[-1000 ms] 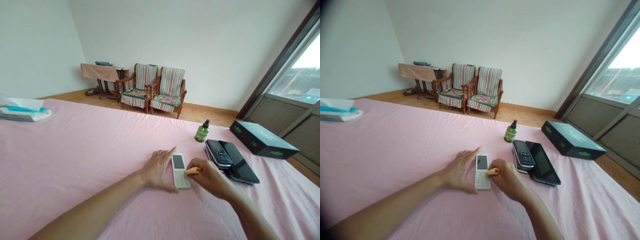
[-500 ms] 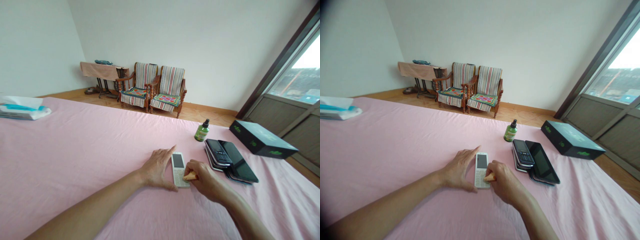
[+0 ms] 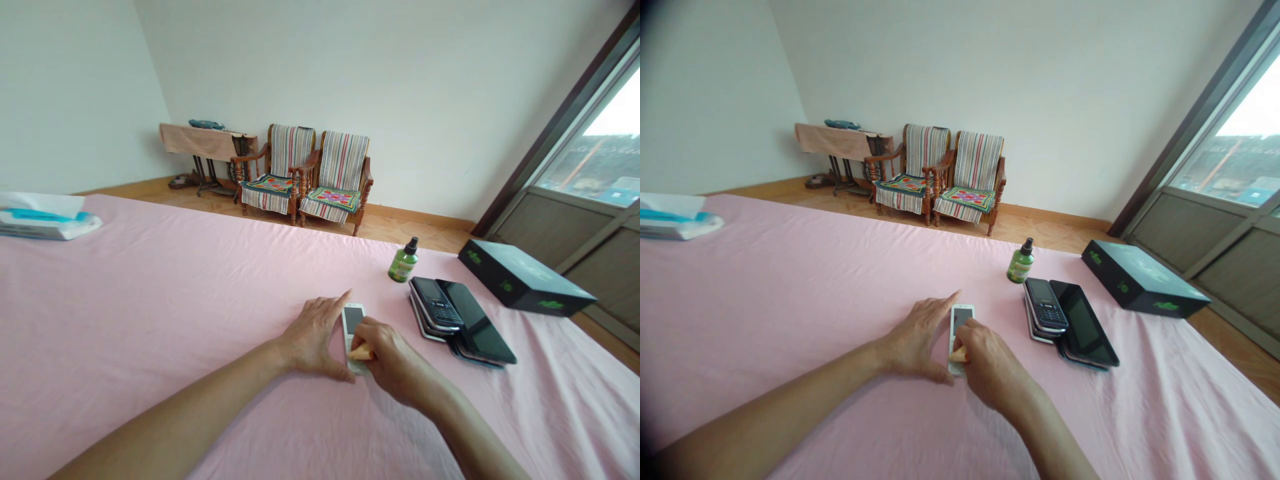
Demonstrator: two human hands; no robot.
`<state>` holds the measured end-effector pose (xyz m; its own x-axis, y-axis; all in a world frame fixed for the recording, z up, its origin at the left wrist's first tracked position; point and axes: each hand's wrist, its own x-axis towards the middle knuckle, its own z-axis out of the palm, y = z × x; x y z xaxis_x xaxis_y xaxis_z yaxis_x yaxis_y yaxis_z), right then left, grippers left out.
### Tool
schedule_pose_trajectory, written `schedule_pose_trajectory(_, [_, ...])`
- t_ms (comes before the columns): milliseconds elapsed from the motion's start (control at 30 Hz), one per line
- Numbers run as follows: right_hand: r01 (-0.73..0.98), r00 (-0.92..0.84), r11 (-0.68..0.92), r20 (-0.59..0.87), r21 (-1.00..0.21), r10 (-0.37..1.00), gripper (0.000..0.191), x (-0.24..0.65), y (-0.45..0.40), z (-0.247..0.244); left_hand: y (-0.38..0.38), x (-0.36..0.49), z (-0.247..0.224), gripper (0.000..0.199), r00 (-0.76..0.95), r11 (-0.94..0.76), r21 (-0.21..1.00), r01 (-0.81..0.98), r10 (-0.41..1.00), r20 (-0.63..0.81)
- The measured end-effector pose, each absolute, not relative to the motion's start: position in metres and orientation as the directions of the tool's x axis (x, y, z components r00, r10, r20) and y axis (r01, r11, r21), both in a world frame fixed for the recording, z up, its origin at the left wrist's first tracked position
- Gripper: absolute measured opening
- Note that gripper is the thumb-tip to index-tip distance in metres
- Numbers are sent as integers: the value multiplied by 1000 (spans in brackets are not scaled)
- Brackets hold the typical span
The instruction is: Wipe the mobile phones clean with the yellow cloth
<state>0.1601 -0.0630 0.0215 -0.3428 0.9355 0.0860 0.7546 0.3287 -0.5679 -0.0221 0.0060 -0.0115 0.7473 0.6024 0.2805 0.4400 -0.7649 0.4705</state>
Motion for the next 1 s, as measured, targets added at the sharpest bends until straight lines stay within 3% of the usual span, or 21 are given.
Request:
schedule_pose_trajectory(333, [755,-370,373,120,-540,921,20,145,-62,19,5,-23,-8,137,756,-773,482,413,586,292])
schedule_pose_trajectory(767, [793,-310,280,37,-541,950,30,174,-68,28,5,-22,-9,130,755,-750,495,438,606,249])
schedule_pose_trajectory(1000, [774,-353,343,87,-532,932,30,163,-66,23,4,-22,-8,132,753,-760,471,448,605,260])
